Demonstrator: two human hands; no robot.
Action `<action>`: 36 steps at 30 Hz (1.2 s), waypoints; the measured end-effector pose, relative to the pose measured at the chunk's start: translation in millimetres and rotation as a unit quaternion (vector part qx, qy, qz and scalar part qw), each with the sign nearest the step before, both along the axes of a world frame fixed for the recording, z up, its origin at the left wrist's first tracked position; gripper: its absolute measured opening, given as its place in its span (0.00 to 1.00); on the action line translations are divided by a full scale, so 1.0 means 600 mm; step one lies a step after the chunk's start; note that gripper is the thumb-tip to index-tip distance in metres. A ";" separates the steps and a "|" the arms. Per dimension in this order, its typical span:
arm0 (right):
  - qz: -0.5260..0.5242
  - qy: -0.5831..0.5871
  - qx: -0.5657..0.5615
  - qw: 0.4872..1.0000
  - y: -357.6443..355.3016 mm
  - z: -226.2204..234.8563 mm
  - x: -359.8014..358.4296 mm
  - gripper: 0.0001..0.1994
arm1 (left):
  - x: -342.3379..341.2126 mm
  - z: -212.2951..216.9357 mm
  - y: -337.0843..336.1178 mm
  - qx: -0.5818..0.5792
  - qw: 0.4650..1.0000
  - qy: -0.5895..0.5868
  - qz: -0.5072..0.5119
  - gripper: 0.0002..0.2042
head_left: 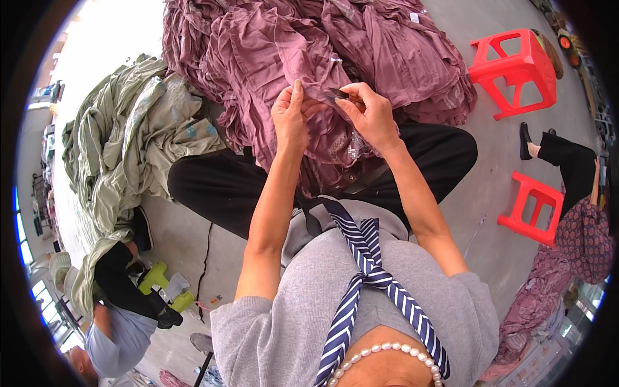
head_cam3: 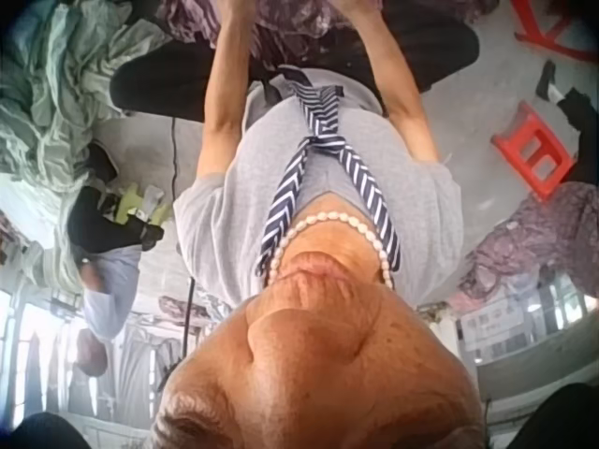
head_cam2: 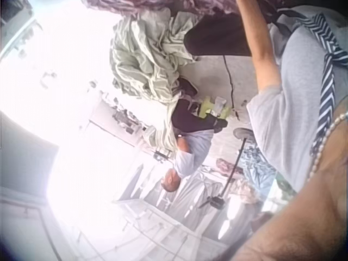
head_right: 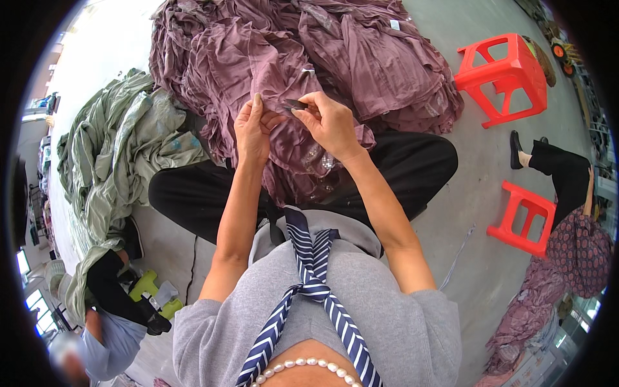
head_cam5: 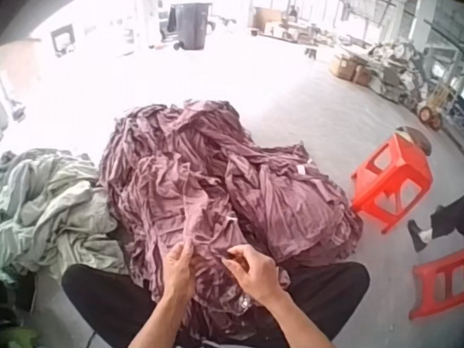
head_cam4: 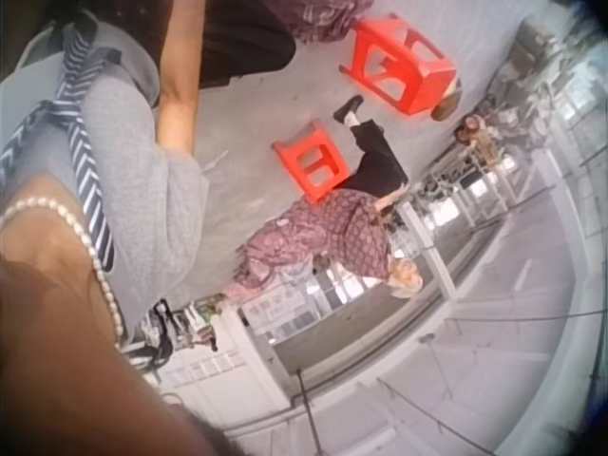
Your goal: The person sits on the floor and repeatedly picks up pieces of maroon fabric from a large pile, uses a small blade to trim edges or remove tags, and places the trimmed pieces back on the pile.
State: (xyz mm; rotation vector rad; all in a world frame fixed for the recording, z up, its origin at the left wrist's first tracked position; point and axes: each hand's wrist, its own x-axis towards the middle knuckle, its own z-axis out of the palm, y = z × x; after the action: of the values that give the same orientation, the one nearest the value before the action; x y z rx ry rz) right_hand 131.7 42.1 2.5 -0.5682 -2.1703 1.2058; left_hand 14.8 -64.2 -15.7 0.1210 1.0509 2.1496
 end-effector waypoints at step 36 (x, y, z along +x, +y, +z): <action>0.059 0.008 0.032 0.998 0.038 0.014 0.027 0.06 | -0.025 0.040 0.009 -0.174 0.758 0.628 0.014 0.27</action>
State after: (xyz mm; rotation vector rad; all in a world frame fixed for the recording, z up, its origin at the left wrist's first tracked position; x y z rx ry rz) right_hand 148.1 64.6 10.6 -0.4078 -2.2469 1.1924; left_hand -0.1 -58.8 8.5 1.5293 2.1286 1.6725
